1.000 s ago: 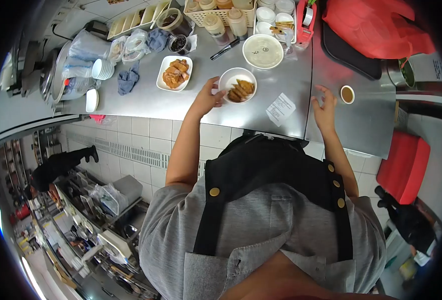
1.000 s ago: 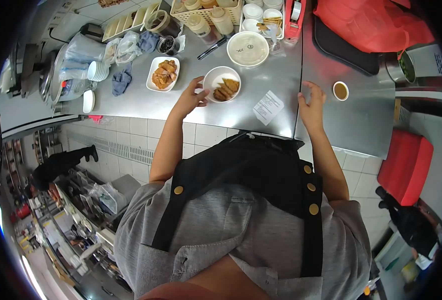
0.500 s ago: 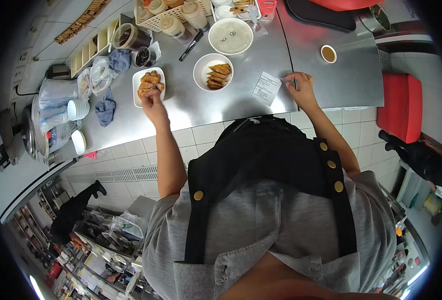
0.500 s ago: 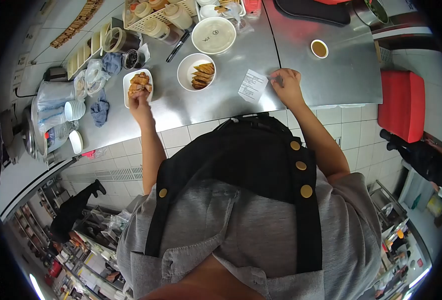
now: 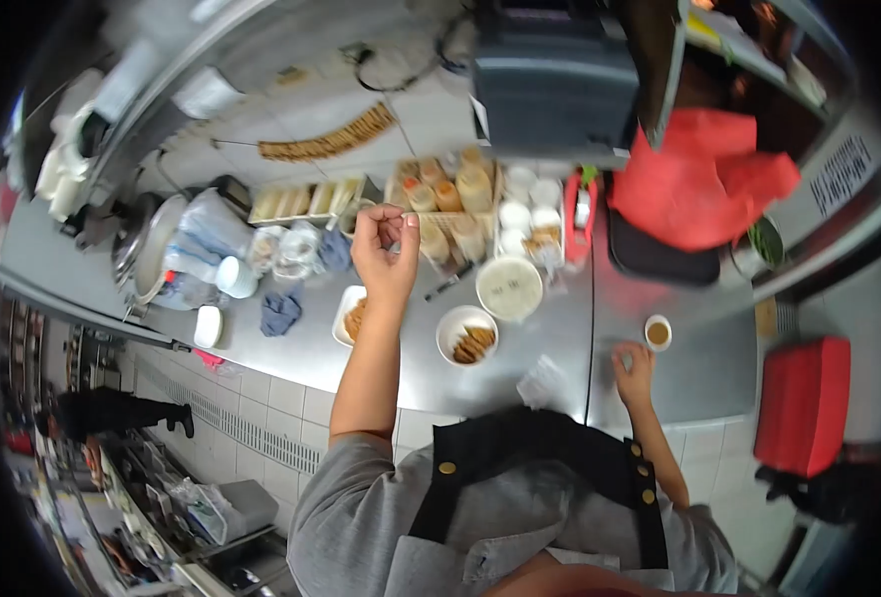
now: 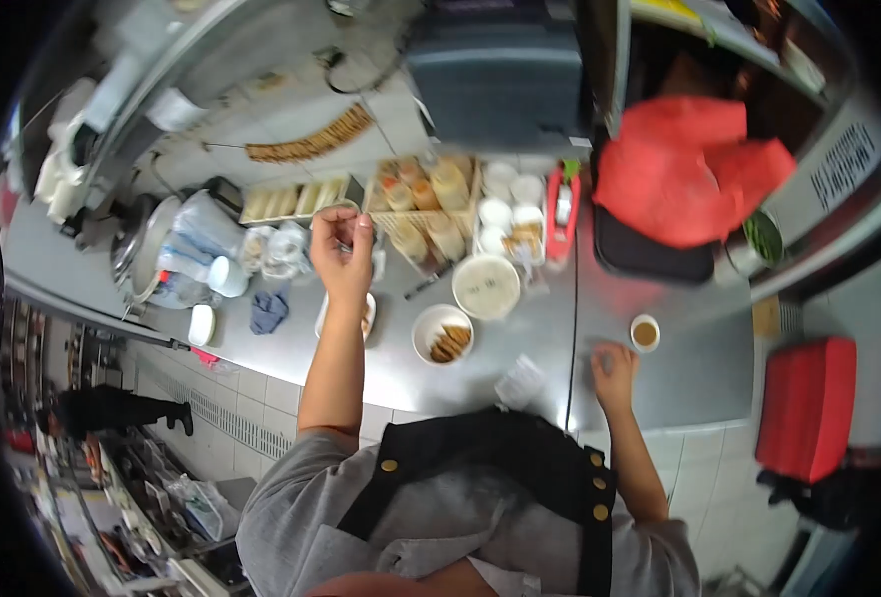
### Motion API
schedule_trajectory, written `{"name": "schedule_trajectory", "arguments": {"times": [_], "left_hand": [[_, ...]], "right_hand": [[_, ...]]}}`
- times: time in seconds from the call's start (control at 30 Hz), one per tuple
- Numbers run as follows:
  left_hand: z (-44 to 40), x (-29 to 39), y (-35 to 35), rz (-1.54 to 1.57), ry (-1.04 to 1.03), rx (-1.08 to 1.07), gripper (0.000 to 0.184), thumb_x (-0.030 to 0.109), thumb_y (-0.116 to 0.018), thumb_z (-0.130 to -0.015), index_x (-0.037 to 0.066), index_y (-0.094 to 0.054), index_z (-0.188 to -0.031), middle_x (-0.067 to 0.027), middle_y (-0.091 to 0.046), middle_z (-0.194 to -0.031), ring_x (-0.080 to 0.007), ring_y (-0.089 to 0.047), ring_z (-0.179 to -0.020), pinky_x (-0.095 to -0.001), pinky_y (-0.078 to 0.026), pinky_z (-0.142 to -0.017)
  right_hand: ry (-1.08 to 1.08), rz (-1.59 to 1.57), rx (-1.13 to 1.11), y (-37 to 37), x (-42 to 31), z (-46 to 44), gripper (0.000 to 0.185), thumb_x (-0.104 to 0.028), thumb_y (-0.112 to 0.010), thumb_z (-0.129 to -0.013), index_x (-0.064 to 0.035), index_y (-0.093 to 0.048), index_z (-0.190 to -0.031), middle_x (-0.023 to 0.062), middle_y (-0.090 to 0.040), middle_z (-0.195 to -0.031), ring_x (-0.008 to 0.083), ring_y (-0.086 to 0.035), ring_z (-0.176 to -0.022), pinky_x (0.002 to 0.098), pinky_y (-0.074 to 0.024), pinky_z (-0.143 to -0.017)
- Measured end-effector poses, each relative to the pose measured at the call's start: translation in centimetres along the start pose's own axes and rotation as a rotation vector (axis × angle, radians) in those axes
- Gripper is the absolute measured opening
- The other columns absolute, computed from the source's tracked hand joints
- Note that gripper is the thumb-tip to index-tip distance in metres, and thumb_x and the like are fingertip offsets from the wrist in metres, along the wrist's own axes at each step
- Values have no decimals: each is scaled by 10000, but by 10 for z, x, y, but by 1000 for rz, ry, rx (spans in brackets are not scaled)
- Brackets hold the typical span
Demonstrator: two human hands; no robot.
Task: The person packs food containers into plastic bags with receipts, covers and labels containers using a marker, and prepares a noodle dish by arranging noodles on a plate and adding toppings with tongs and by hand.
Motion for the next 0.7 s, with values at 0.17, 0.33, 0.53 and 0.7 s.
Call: {"name": "schedule_trajectory", "arguments": {"times": [0.17,0.33,0.53,0.7], "left_hand": [[-93,154,64,-28,-810,260,204,125,-623,-949,6,-539,-807,-42,-555,-761,-114,-490,-686,-250,-398,-636],[-225,240,121,-92,-816,412,275,230,-639,-977,2,-573,-838,-41,-572,-748,-116,-517,-697,-257,-428,-656],[-424,207,109,-979,-605,-48,390,278,-723,-892,20,-682,-1181,-162,-723,-1097,-270,-689,-985,-388,-522,-880],[-472,164,82,-1375,-486,-546,472,233,-712,-883,-71,-608,-1229,-217,-681,-1158,-311,-657,-1044,-427,-486,-950]], "right_hand": [[-151,5,87,24,29,-6,207,-94,-689,-829,-95,-656,-1033,126,-624,-1109,366,-470,-1154,456,-355,-1034],[-176,8,191,28,48,-10,226,-53,-678,-821,-82,-650,-1043,133,-617,-1114,369,-455,-1177,461,-344,-1056],[-140,76,186,16,39,-20,207,-67,-683,-830,-73,-635,-1032,143,-617,-1140,390,-482,-1183,502,-319,-1070],[-153,65,185,11,27,-11,260,-98,-693,-858,-87,-625,-1109,123,-636,-1152,376,-488,-1196,466,-333,-1055]]}}
Point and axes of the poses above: each hand's wrist, its own z-axis away from the middle knuckle, its own y-axis out of the back of the hand, x = y × z, the point moved 6 cm from there along -z, towards the middle knuckle
